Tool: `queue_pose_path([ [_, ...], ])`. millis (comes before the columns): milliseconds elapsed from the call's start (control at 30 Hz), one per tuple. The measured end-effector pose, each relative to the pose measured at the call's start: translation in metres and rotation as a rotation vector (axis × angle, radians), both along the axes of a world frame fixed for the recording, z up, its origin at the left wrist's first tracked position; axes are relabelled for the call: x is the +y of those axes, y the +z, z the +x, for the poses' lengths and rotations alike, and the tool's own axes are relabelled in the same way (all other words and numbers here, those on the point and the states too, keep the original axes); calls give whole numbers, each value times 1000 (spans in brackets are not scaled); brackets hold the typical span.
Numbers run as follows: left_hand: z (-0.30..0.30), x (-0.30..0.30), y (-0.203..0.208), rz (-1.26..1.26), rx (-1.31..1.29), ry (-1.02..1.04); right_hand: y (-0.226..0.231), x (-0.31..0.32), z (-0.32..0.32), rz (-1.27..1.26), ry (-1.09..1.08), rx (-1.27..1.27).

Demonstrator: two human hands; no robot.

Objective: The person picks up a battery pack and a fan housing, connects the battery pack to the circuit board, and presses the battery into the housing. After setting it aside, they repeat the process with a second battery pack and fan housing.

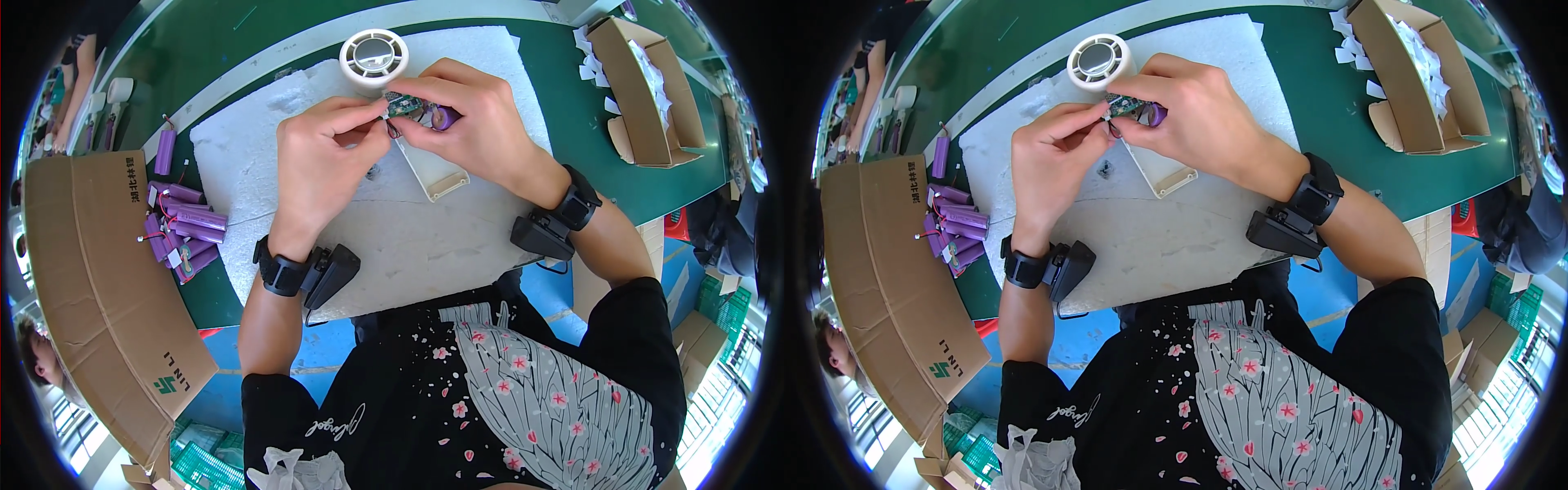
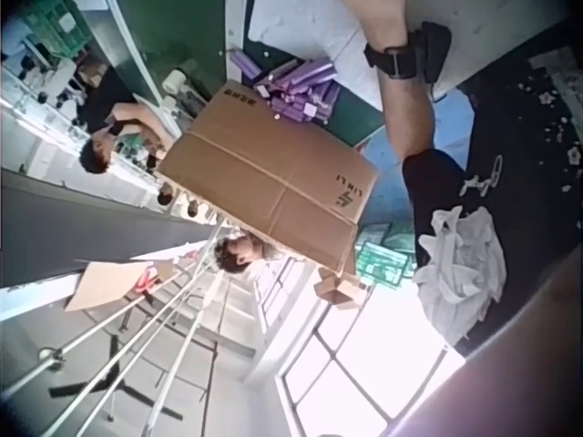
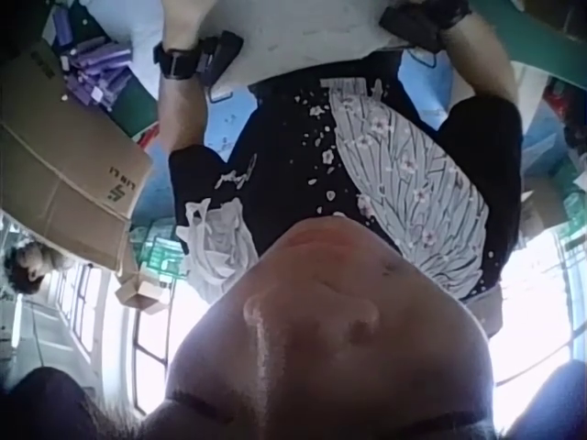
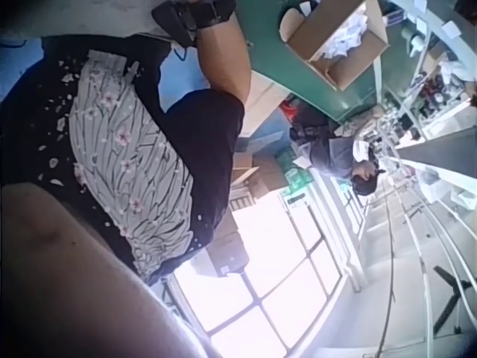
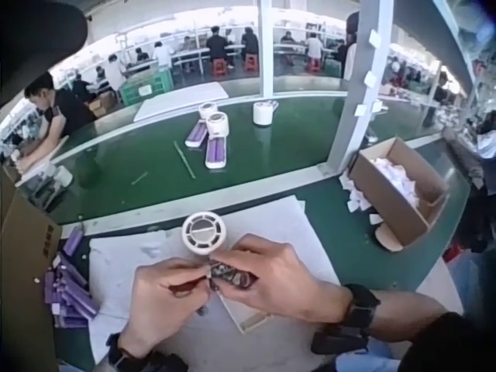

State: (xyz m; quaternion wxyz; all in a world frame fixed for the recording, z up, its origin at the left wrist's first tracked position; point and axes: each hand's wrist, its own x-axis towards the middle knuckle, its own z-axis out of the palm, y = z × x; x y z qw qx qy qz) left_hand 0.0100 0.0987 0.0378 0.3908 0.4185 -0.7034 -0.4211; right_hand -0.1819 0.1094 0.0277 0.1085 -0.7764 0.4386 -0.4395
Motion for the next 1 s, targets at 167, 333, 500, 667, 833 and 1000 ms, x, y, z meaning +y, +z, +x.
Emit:
queue_pose_path([
  [167,-1,1,0,-20,-39,21,2,1,1,28,-2,-12],
  [333,0,0,1,-55,-58,22,5,1,3,55,-14,-9],
  [500,1,3,-1,-12,-55,-14,5,2,6,110,-12,-49],
  [667,1,-1,-2,177,92,-8,11,5,6,232,-29,-97],
  [833,3,1,5,266,106,-55,15,3,2,321,-21,-82],
  [1000,1,3,6,315,97,-53,15,4,1,353,-18,-76],
])
